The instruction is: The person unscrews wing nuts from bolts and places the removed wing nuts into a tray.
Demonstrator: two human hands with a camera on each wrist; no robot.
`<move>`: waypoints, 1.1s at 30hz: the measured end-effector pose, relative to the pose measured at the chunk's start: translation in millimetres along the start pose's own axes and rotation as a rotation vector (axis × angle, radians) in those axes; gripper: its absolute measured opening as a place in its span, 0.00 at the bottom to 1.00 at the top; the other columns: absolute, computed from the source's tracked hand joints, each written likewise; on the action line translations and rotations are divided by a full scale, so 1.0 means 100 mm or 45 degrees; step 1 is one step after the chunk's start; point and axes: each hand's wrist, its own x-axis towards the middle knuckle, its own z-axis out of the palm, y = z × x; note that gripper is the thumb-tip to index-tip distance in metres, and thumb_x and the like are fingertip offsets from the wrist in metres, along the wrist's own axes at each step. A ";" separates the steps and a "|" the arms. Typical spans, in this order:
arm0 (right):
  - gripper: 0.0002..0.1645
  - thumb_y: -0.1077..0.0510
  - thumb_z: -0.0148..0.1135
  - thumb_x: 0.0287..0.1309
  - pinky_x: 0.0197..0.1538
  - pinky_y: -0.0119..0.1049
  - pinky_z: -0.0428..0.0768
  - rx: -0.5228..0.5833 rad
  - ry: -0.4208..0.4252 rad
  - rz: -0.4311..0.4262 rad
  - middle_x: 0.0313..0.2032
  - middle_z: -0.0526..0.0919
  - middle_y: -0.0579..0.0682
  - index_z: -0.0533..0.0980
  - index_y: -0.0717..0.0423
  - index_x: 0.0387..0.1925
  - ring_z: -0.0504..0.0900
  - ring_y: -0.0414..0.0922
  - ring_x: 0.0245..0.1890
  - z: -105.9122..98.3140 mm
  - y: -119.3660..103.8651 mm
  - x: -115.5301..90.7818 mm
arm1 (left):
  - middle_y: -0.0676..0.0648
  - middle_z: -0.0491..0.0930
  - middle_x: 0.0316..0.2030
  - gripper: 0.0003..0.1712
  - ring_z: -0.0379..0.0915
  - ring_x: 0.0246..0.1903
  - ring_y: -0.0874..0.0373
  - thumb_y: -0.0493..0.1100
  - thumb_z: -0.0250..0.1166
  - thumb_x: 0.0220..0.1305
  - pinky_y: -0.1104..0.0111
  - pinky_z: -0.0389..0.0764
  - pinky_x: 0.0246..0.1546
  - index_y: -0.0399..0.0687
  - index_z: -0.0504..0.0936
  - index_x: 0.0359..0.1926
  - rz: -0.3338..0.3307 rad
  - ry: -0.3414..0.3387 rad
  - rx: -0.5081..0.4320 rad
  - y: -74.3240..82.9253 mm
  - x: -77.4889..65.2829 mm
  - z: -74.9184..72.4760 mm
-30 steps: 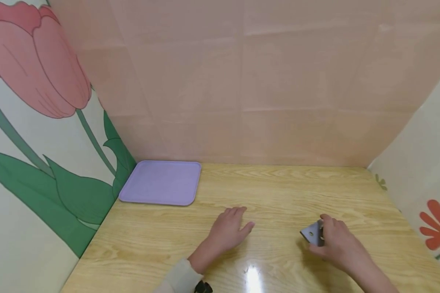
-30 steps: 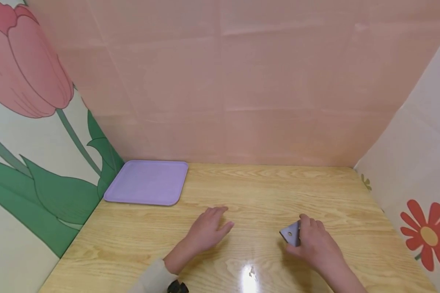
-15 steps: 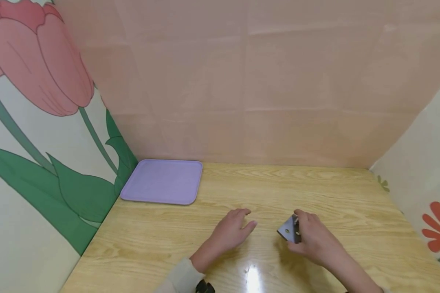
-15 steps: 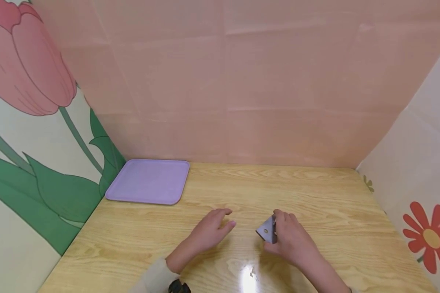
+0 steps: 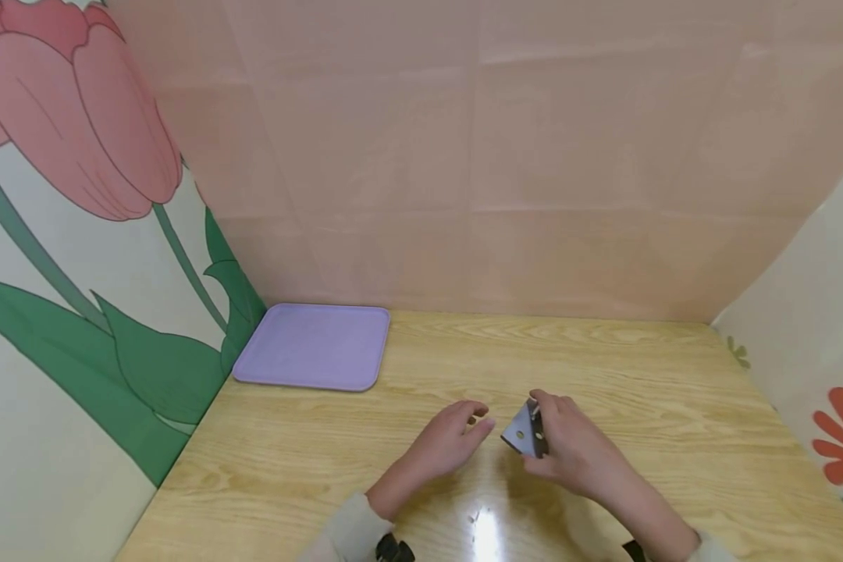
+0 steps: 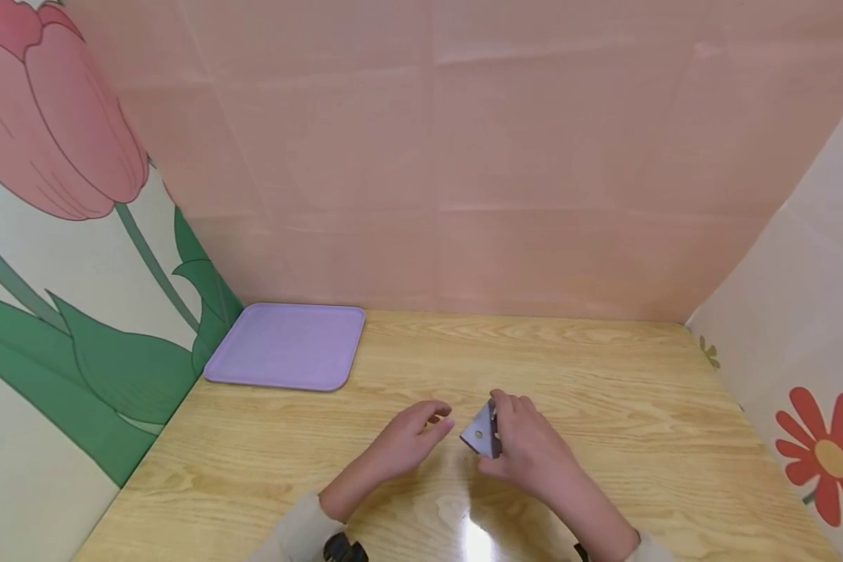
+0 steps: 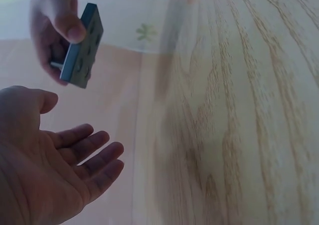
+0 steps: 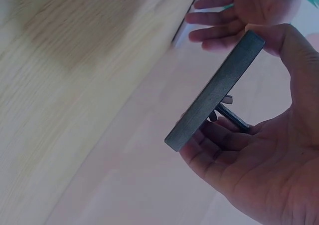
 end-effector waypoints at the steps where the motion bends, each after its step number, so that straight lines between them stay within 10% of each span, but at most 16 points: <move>1: 0.55 0.50 0.79 0.38 0.32 0.31 0.75 0.011 -0.004 -0.006 0.44 0.80 0.57 0.65 0.72 0.65 0.72 0.43 0.38 0.00 -0.01 0.01 | 0.49 0.80 0.59 0.33 0.78 0.55 0.55 0.64 0.46 0.77 0.61 0.80 0.55 0.46 0.76 0.65 0.004 -0.001 -0.015 0.00 0.01 0.00; 33: 0.54 0.54 0.79 0.42 0.40 0.35 0.81 0.078 -0.116 -0.140 0.56 0.78 0.60 0.64 0.68 0.68 0.75 0.46 0.49 0.27 -0.29 0.30 | 0.50 0.84 0.41 0.20 0.76 0.36 0.65 0.53 0.58 0.73 0.70 0.79 0.37 0.43 0.82 0.52 -0.116 0.049 -0.388 -0.12 0.01 -0.08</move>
